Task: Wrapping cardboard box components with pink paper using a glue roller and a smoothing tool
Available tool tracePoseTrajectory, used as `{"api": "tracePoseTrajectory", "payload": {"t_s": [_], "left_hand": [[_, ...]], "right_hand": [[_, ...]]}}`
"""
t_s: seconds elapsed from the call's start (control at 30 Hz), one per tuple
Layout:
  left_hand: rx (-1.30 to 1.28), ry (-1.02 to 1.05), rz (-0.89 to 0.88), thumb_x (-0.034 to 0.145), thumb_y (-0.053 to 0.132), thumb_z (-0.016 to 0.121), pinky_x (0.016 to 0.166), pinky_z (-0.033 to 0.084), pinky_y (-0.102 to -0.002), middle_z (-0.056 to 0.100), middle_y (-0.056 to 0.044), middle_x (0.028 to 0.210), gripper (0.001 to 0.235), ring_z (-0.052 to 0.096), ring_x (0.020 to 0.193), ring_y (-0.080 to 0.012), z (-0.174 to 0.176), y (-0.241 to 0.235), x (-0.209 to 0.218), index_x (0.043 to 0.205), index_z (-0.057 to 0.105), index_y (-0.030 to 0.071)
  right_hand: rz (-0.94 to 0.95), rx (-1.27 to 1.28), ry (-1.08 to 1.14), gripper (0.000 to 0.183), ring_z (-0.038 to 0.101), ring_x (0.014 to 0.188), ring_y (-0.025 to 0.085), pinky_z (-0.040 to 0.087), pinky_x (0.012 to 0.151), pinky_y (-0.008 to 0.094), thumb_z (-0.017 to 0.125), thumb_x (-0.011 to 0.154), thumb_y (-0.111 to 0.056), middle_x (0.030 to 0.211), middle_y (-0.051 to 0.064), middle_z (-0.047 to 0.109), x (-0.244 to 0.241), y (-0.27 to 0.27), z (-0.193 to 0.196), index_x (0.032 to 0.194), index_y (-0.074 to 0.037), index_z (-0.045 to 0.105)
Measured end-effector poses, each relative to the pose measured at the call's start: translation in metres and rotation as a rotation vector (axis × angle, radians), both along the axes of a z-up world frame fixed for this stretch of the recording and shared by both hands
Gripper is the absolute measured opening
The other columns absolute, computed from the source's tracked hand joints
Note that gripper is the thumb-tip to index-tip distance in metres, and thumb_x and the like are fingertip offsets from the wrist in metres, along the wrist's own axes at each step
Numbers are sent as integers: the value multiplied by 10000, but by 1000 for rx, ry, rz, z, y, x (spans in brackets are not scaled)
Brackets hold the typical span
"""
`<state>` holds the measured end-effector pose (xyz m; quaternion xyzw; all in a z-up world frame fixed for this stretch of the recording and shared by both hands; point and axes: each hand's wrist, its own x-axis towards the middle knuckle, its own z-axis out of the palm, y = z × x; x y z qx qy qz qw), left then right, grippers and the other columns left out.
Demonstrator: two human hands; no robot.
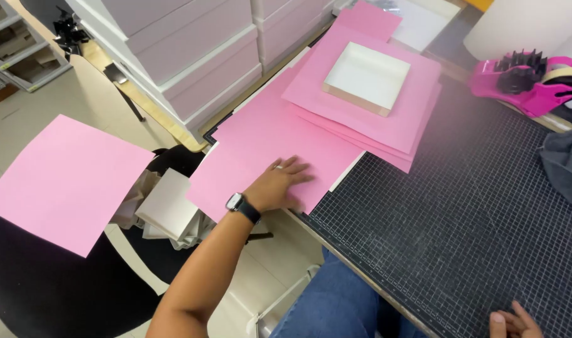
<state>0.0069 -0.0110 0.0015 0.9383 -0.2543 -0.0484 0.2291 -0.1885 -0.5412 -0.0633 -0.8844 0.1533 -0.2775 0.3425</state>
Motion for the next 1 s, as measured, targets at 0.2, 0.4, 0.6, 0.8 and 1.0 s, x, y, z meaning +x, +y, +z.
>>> {"api": "tracePoseTrajectory", "payload": {"t_s": [0.2,0.4,0.6,0.8,1.0], "left_hand": [[58,22,-65,780,452,839,1166,181,-693,353,-38,1660,868,196,1555,-378,-10,-11,5,1538,444,297],[32,-113,-148,871,467,757,1147,310,-586,470,-11,1601,823,372,1493,-358,-19,-6,-2,1576,390,254],[80,-241,-181,940,525,631,1149,395,-522,564,-42,1512,709,461,1443,-339,-23,-4,-5,1547,442,209],[91,-307,-143,945,598,535,1157,420,-507,628,-55,1426,680,494,1422,-296,-32,-2,-8,1504,503,214],[18,-385,-135,927,593,566,1136,445,-490,667,-57,1361,666,544,1376,-287,-30,0,-12,1462,549,196]], "right_hand": [[114,185,128,350,634,1087,302,506,918,397,679,1057,-169,1355,191,638,8,111,90,1330,45,631],[517,791,569,544,735,1062,268,636,864,382,665,882,-160,1269,187,723,73,229,106,1414,-78,587],[554,1252,640,569,630,1227,389,539,1023,521,586,964,-42,1372,267,580,128,300,79,1511,11,437],[534,1250,500,523,622,1232,381,518,1048,546,538,992,42,1290,252,571,135,316,75,1502,48,427],[469,1357,542,587,645,1185,345,520,1056,558,569,967,55,1278,221,585,138,320,66,1528,-23,416]]}}
